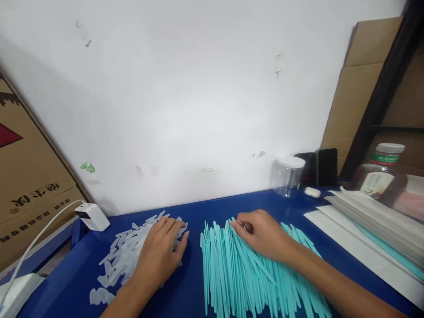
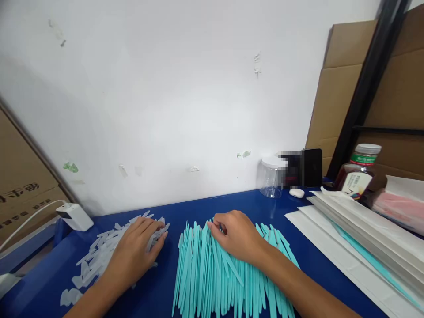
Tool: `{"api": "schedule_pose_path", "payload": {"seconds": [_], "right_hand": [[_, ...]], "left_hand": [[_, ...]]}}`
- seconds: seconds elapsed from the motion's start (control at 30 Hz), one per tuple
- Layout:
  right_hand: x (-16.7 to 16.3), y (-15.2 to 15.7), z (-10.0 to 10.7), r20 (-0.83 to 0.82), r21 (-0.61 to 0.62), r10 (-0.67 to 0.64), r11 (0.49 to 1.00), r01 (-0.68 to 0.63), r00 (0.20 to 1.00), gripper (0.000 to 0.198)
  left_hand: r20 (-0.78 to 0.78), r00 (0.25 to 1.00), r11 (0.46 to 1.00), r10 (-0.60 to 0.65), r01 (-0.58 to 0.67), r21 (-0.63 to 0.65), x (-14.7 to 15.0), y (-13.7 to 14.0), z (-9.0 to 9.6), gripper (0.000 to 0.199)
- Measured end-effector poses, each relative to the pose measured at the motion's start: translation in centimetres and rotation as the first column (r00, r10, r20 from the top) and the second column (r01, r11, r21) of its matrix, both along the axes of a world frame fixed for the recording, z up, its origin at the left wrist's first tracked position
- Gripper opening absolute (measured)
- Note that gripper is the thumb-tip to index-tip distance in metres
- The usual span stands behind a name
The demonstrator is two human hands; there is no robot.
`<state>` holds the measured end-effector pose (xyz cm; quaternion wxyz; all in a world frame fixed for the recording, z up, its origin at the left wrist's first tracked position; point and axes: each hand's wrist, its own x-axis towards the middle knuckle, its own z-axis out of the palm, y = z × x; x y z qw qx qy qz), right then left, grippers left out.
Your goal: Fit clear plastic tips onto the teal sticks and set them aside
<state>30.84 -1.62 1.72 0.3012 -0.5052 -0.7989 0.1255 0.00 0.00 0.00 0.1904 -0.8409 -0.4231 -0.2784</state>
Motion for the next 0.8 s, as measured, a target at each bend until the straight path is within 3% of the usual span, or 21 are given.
{"api": "schedule_pose_path", "payload": {"seconds": [0.33, 0.8], "right_hand": [[0.12, 0.01, 0.28, -0.021, -0.004, -0.006, 1.000, 0.006, 1.000, 0.048], [0.05, 0.16, -0.17, -0.018, 0.004, -0.007, 1.000, 0.007, 1.000, 0.049]], "left_hand": [[-0.052, 0.996, 0.998, 0.066, -0.067, -0.016, -0.53, 0.14, 0.11, 0.015], [-0.038, 0.998, 0.998, 0.054, -0.055, -0.026, -0.46, -0.12, 0.26, 0.018]]}}
